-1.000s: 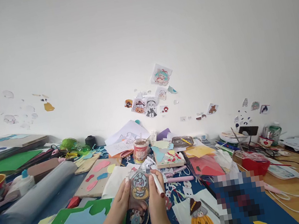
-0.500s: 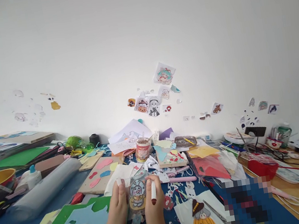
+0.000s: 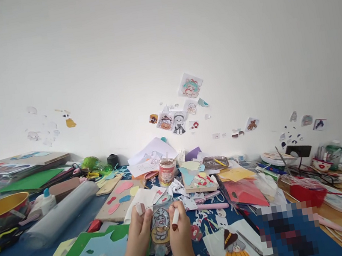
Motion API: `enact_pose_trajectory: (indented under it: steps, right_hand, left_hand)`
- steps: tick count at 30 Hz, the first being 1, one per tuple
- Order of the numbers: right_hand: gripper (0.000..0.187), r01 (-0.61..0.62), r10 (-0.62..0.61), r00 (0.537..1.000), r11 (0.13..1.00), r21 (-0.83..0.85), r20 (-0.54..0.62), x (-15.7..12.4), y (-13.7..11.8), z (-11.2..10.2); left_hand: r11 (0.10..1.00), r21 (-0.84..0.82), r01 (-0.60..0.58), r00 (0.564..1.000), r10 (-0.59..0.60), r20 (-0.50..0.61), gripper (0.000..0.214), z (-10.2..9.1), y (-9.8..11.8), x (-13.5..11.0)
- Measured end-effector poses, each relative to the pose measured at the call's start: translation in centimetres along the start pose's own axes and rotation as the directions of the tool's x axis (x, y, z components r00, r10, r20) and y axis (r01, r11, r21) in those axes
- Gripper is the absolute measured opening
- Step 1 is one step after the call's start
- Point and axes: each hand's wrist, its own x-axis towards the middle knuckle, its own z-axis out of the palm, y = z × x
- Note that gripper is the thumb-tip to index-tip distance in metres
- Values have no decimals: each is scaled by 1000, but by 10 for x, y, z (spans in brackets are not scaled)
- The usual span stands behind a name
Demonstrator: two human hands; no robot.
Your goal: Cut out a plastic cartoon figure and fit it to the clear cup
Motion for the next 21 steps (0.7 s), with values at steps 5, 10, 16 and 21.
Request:
enact_pose_trajectory:
  steps: [5, 10, 16, 21]
  right_hand:
    - [24, -6, 6, 1000, 999, -43, -2, 5, 5, 1]
    - [23, -56, 69, 997, 957, -283, 36, 9, 9, -5]
    - [26, -72, 104, 993, 900, -431, 50, 13, 13, -17]
    - [43, -92, 92, 996, 995, -48, -5, 17, 2, -17]
  left_hand:
    - [1000, -17, -8, 999, 8, 40, 26, 3, -5, 6]
    - [983, 185, 7, 988, -36, 154, 17, 2, -8, 14]
    - [790, 608, -79, 968, -84, 235, 17, 0, -13, 12]
    - [701, 674, -233, 957, 41, 288, 37, -3, -1, 11]
